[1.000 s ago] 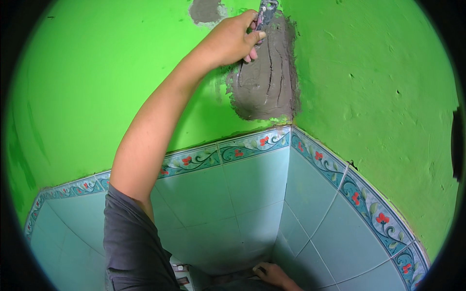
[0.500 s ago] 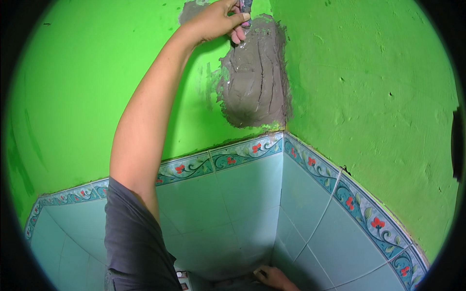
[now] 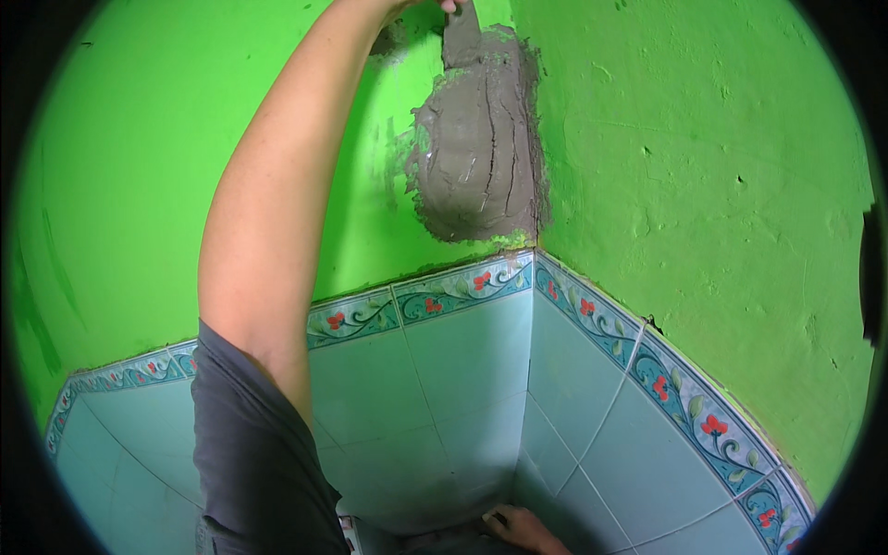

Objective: The person applies a gray plaster substance to a corner of a green wall with a trowel, spreading and smoothing it over the damaged section.

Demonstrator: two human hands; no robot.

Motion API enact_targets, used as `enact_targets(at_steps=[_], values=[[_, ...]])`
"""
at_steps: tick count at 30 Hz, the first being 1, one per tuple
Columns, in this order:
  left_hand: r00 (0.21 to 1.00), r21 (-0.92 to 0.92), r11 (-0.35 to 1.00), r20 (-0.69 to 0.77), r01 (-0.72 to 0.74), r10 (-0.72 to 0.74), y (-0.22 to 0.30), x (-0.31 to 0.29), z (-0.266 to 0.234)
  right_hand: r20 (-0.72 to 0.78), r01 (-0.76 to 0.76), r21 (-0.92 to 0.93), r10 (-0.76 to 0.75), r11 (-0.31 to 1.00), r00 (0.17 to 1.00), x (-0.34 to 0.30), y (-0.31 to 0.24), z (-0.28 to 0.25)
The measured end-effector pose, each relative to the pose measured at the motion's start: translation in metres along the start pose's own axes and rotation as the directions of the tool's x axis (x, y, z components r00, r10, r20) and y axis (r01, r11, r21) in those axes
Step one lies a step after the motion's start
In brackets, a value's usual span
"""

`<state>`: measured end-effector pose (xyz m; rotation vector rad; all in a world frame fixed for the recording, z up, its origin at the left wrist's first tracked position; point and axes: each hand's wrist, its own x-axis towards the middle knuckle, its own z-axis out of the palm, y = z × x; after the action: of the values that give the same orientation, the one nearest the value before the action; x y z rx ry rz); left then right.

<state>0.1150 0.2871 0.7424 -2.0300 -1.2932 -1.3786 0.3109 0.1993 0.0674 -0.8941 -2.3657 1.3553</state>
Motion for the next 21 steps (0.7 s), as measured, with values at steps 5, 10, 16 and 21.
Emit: enact_targets(at_steps=[5,10,16,21], values=[[0.995,-0.092,0.994,0.076,-0.050,0.057,0.034,-0.039,0.018,-0.041,-0.005,-0.018,0.004,1.000,0.999,0.000,-0.001,0.002],[0.969,-0.064,0.998,0.244,-0.021,0.036,0.012,-0.098,0.065,-0.151,0.069,-0.099,-0.084,0.993,0.985,0.000,0.005,0.014],[0.942,-0.064,0.996,0.335,0.056,-0.031,-0.024,-0.134,0.100,-0.096,0.026,-0.091,-0.035,0.996,0.995,-0.001,-0.013,0.011],[0.953,-0.075,0.996,0.295,-0.050,0.070,-0.049,-0.123,0.106,-0.069,0.054,-0.077,-0.059,0.996,0.996,0.003,-0.009,0.016]])
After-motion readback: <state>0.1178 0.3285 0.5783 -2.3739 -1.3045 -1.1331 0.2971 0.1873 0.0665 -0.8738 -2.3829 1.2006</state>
